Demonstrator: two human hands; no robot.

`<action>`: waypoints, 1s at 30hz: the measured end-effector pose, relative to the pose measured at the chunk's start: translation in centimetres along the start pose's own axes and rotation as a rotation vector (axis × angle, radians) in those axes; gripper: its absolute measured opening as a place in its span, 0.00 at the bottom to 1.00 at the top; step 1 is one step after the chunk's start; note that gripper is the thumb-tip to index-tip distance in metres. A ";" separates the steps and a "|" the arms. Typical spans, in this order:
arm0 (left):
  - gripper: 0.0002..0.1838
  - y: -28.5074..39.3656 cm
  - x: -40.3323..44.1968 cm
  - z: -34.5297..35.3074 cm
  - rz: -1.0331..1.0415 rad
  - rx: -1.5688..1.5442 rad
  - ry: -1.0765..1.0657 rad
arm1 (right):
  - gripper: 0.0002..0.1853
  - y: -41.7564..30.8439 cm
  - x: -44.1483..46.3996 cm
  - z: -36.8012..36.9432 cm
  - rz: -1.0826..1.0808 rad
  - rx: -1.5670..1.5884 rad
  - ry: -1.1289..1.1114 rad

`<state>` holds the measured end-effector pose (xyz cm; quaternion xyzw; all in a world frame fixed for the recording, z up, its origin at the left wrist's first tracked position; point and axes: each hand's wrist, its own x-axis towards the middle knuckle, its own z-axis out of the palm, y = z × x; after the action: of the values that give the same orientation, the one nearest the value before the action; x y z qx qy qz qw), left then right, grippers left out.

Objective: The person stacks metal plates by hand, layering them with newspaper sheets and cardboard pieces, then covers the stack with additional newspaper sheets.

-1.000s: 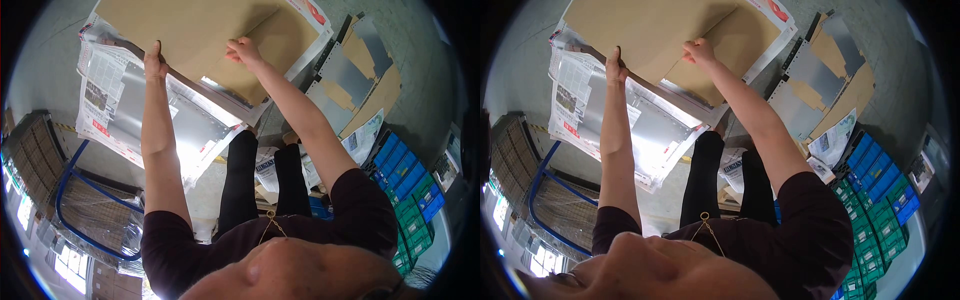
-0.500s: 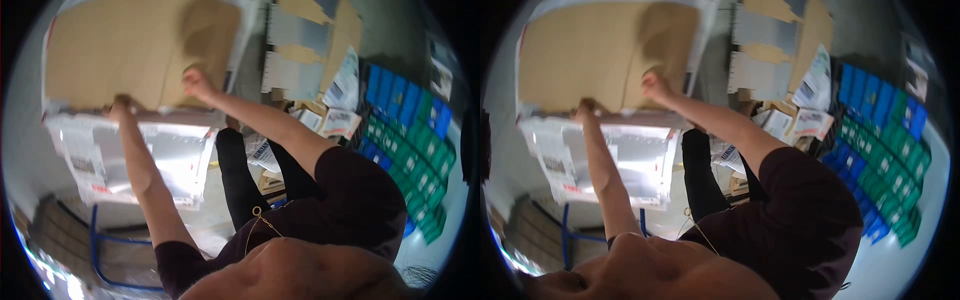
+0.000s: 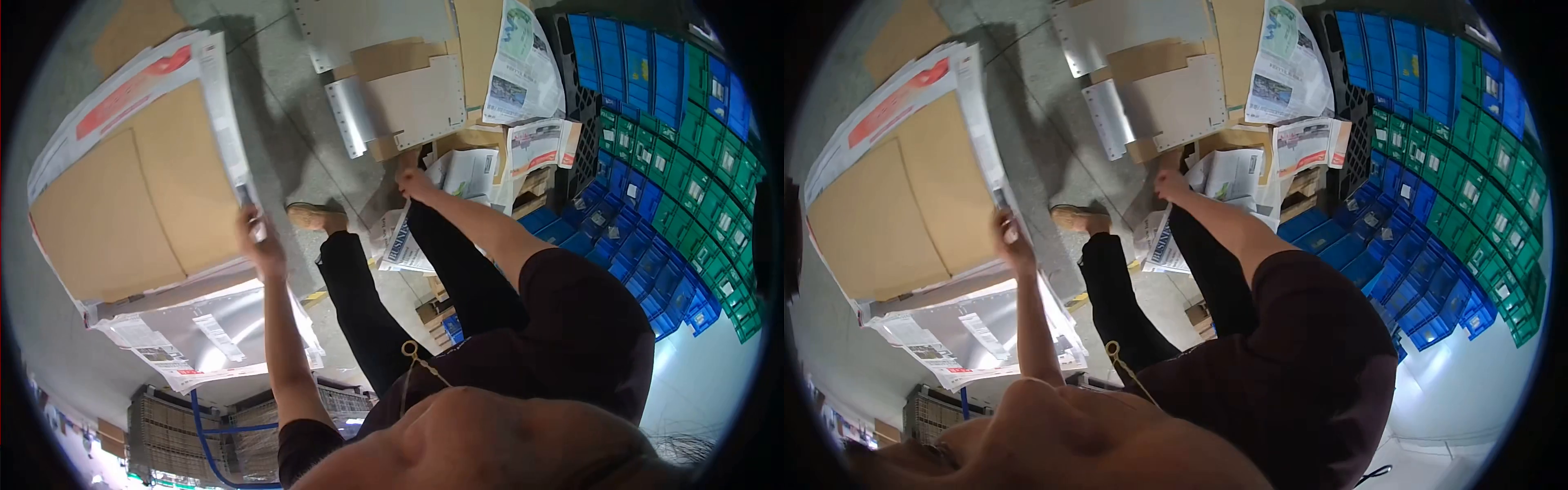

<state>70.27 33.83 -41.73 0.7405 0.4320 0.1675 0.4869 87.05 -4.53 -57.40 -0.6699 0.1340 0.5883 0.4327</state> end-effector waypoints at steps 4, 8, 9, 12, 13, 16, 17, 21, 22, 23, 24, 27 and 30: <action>0.24 -2.5 4.0 16.8 -0.019 0.087 -0.310 | 0.09 -5.6 -1.8 -6.3 0.021 -0.311 0.207; 0.39 -9.3 13.7 29.7 -0.005 0.348 -0.216 | 0.07 -12.3 -9.1 -4.6 0.043 0.067 -0.011; 0.43 -11.7 16.1 32.2 -0.099 0.349 -0.173 | 0.07 -11.9 -10.2 -4.2 0.012 0.142 -0.040; 0.46 -13.0 20.1 36.1 -0.463 -0.004 -0.205 | 0.08 -11.8 -12.5 -3.2 0.077 0.255 -0.144; 0.45 -11.1 20.9 36.3 -0.591 -0.158 -0.239 | 0.08 -11.0 -12.8 -3.3 0.080 0.259 -0.179; 0.37 -7.6 22.7 35.7 -0.806 -0.290 -0.372 | 0.08 -7.5 -11.8 -3.8 0.055 0.170 -0.230; 0.35 -8.3 23.2 35.6 -0.815 -0.277 -0.369 | 0.08 -6.7 -11.2 -4.2 0.053 0.148 -0.238; 0.22 -5.2 22.3 33.5 -0.641 -0.224 -0.346 | 0.07 -7.8 -10.3 -6.1 0.014 0.228 -0.111; 0.16 -4.0 22.2 32.6 -0.644 -0.180 -0.328 | 0.06 -7.0 -10.2 -6.2 -0.012 0.258 -0.071; 0.13 -3.4 21.9 31.9 -0.657 -0.237 -0.337 | 0.06 -6.3 -10.2 -6.3 -0.001 0.240 -0.065; 0.11 -2.4 21.4 31.2 -0.669 -0.297 -0.349 | 0.06 -5.8 -10.4 -6.2 0.010 0.222 -0.056; 0.07 5.6 18.4 29.6 -0.317 -0.400 -0.344 | 0.06 -7.5 -11.7 -6.2 0.053 0.261 -0.096; 0.07 15.5 13.6 27.7 -0.107 -0.267 -0.255 | 0.09 -12.2 -12.2 -7.7 0.043 0.312 -0.183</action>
<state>103.92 26.40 -43.70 0.6604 0.3794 0.1019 0.6399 97.28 -7.06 -41.74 -0.5353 0.1983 0.6279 0.5291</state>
